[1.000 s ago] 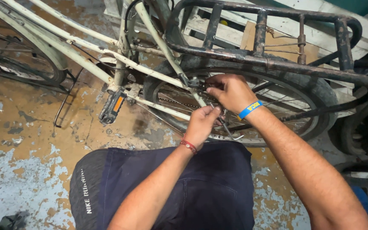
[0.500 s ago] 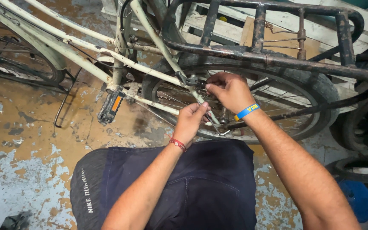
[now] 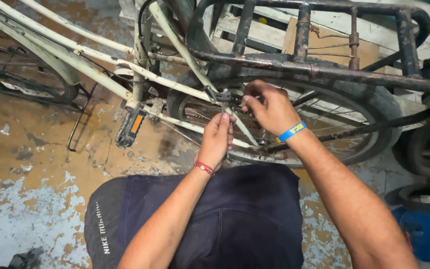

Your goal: Adjusting the rear brake mechanism of a bicycle using a small wrench to calibrate tension.

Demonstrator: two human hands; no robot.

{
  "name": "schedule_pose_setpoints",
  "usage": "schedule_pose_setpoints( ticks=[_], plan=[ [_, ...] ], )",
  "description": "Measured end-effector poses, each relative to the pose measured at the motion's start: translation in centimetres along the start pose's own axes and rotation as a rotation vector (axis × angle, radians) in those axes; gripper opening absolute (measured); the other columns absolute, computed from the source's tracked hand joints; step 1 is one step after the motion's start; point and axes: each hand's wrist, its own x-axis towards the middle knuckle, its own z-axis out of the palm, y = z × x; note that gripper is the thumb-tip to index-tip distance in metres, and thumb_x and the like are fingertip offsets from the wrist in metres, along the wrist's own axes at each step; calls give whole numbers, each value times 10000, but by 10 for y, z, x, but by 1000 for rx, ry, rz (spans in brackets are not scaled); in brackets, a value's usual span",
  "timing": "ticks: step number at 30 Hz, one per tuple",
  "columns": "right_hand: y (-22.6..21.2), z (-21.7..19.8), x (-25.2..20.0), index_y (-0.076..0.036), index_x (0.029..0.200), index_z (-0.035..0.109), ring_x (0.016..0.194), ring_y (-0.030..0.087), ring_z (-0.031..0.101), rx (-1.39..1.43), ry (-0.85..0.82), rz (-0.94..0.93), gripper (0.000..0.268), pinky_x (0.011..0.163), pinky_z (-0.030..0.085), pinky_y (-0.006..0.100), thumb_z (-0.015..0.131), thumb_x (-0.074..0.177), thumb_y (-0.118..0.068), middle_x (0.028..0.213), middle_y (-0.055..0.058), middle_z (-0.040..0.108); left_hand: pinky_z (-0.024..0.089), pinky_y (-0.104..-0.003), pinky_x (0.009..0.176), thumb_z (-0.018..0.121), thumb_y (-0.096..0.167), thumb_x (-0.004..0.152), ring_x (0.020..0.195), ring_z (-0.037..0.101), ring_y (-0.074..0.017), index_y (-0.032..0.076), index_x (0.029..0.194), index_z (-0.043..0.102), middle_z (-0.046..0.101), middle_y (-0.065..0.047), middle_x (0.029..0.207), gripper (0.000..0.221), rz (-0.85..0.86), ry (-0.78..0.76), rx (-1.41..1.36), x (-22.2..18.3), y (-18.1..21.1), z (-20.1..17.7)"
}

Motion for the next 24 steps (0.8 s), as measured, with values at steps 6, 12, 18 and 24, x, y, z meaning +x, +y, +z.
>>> schedule_pose_setpoints(
  ticks=[6, 12, 18, 24],
  plan=[
    [15, 17, -49, -174, 1056, 727, 786, 320, 770, -69, -50, 46, 77, 674, 595, 404, 697, 986, -174, 861, 61, 787, 387, -152, 351, 537, 238, 1098, 457, 449, -19, 5, 1082, 715, 489, 11, 665, 295, -20, -10, 88, 7, -9, -23],
    [94, 185, -78, -110, 1027, 707, 958, 402, 754, -44, -564, 200, 115, 852, 591, 508, 700, 929, -171, 927, 157, 793, 584, -386, 737, 664, 413, 1009, 813, 766, -239, 169, 1078, 822, 736, -79, 687, 299, -78, -9, 738, 39, -110, -116],
    [292, 427, -131, -175, 933, 724, 965, 310, 760, -23, -502, 444, 65, 871, 590, 419, 703, 879, -204, 880, 64, 772, 553, -521, 979, 625, 472, 983, 1150, 695, -430, 207, 1146, 808, 788, -161, 1030, 361, -329, 93, 889, 35, -155, -183],
    [240, 360, -133, -53, 1418, 604, 986, 293, 775, 264, -484, 715, 475, 717, 691, 353, 546, 951, 7, 1227, 178, 749, 561, -496, 979, 627, 504, 976, 1148, 704, -397, 234, 1127, 814, 797, -118, 1020, 362, -384, 122, 932, 26, -182, -201]
  ],
)
